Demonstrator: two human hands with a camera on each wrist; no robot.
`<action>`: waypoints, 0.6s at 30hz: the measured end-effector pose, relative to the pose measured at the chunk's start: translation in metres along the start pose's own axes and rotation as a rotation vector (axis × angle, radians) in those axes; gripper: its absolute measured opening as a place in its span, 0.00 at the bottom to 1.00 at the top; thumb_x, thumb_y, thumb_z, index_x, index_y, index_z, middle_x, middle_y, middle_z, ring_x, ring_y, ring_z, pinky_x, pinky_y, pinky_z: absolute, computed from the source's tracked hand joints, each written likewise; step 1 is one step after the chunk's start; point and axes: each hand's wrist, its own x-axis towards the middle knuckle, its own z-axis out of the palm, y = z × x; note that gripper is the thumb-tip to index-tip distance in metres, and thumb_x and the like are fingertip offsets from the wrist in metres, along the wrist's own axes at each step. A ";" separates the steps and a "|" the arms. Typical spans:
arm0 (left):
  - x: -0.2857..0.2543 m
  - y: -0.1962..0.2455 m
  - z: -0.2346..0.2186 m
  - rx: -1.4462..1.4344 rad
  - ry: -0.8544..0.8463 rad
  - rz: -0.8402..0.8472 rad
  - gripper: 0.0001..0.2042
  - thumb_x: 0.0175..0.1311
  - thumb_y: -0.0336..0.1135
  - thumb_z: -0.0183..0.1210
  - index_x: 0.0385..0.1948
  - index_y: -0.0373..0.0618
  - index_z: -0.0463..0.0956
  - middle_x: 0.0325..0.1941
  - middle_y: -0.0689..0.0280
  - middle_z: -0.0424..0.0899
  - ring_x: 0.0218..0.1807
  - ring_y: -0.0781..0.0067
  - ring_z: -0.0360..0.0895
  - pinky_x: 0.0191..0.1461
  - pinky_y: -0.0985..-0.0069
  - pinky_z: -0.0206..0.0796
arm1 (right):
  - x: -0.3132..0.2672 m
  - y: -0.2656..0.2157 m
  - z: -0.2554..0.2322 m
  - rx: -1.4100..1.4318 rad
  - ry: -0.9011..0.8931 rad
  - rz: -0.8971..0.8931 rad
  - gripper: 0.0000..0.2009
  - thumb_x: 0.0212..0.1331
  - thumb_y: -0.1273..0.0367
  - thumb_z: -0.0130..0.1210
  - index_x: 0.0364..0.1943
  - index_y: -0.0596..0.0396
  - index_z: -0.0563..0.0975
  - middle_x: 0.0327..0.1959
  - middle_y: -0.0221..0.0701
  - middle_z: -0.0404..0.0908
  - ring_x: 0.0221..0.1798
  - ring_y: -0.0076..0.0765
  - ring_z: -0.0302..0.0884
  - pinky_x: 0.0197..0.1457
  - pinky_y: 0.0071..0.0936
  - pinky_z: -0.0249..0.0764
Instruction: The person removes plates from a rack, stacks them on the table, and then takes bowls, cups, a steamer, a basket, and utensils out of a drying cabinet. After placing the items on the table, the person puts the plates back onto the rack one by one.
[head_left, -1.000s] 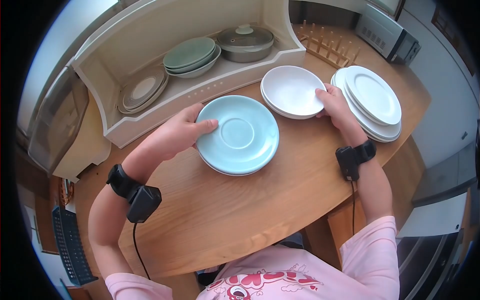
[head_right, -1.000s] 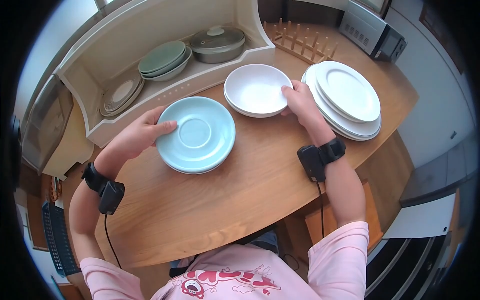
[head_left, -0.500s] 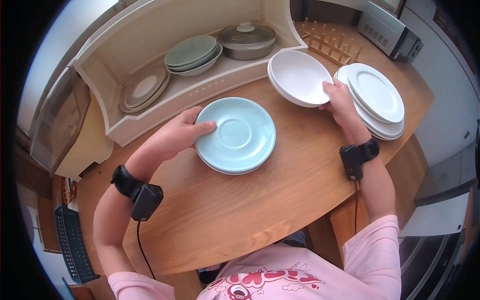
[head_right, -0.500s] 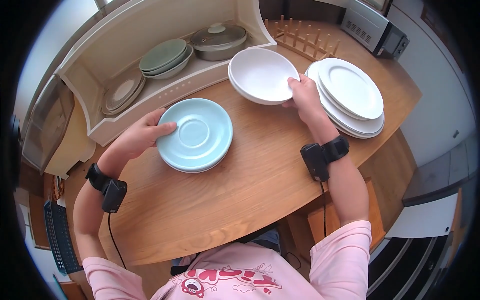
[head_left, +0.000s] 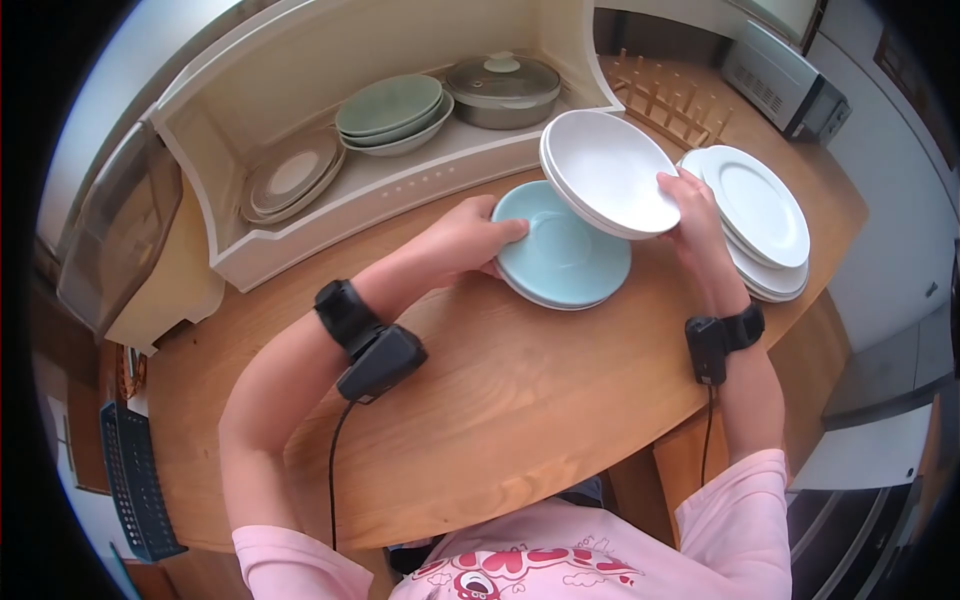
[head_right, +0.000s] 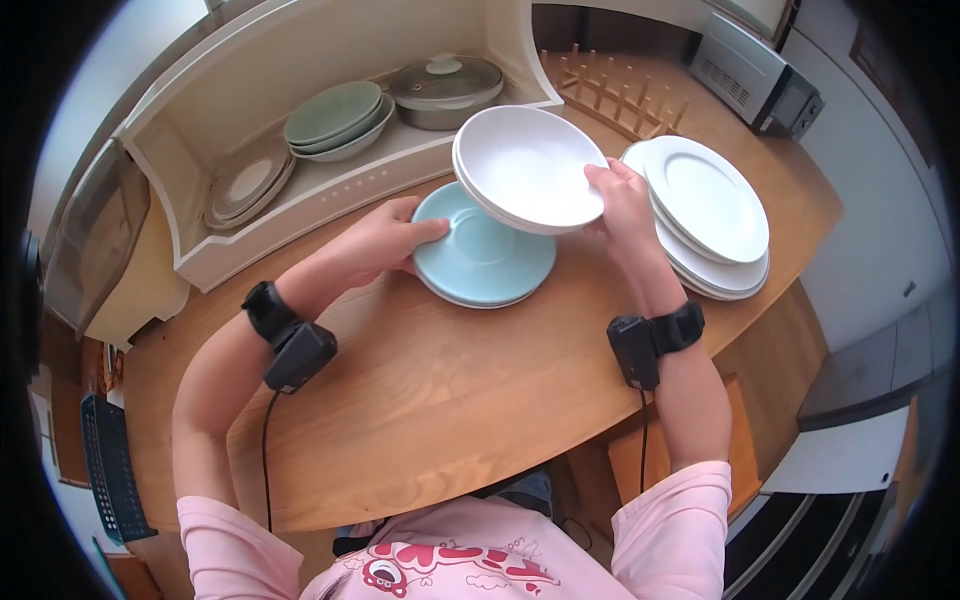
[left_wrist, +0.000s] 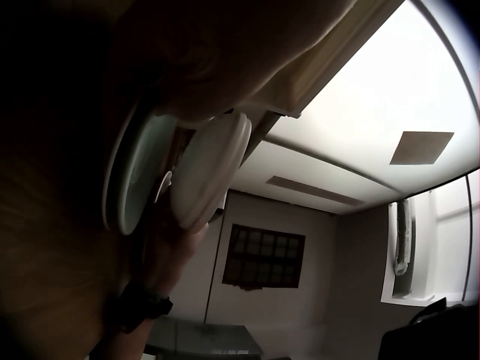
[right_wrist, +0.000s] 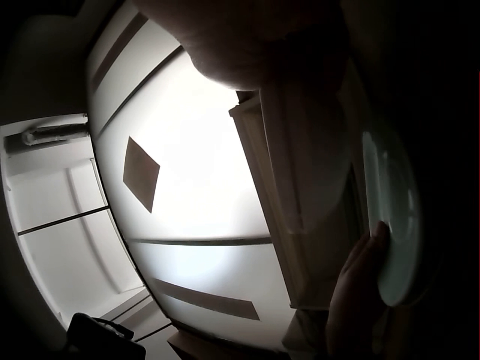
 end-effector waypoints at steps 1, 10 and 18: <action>0.006 0.001 0.003 0.012 0.001 0.004 0.20 0.69 0.39 0.51 0.53 0.30 0.66 0.46 0.57 0.77 0.43 0.70 0.79 0.44 0.75 0.77 | 0.001 0.001 0.000 0.006 0.007 -0.013 0.13 0.58 0.67 0.50 0.43 0.61 0.74 0.25 0.28 0.78 0.19 0.19 0.72 0.14 0.16 0.60; 0.031 0.010 0.014 -0.055 0.011 0.021 0.19 0.69 0.40 0.47 0.49 0.29 0.72 0.44 0.57 0.79 0.40 0.69 0.80 0.43 0.75 0.78 | 0.007 0.008 0.000 -0.022 0.038 -0.057 0.12 0.58 0.67 0.52 0.42 0.59 0.74 0.26 0.25 0.77 0.19 0.15 0.71 0.13 0.14 0.59; 0.016 0.016 -0.015 0.138 -0.038 0.010 0.18 0.68 0.39 0.49 0.47 0.31 0.73 0.37 0.61 0.80 0.35 0.74 0.79 0.41 0.77 0.76 | 0.006 0.006 0.000 -0.103 0.060 -0.051 0.11 0.57 0.68 0.52 0.42 0.59 0.75 0.25 0.24 0.78 0.19 0.13 0.71 0.14 0.12 0.60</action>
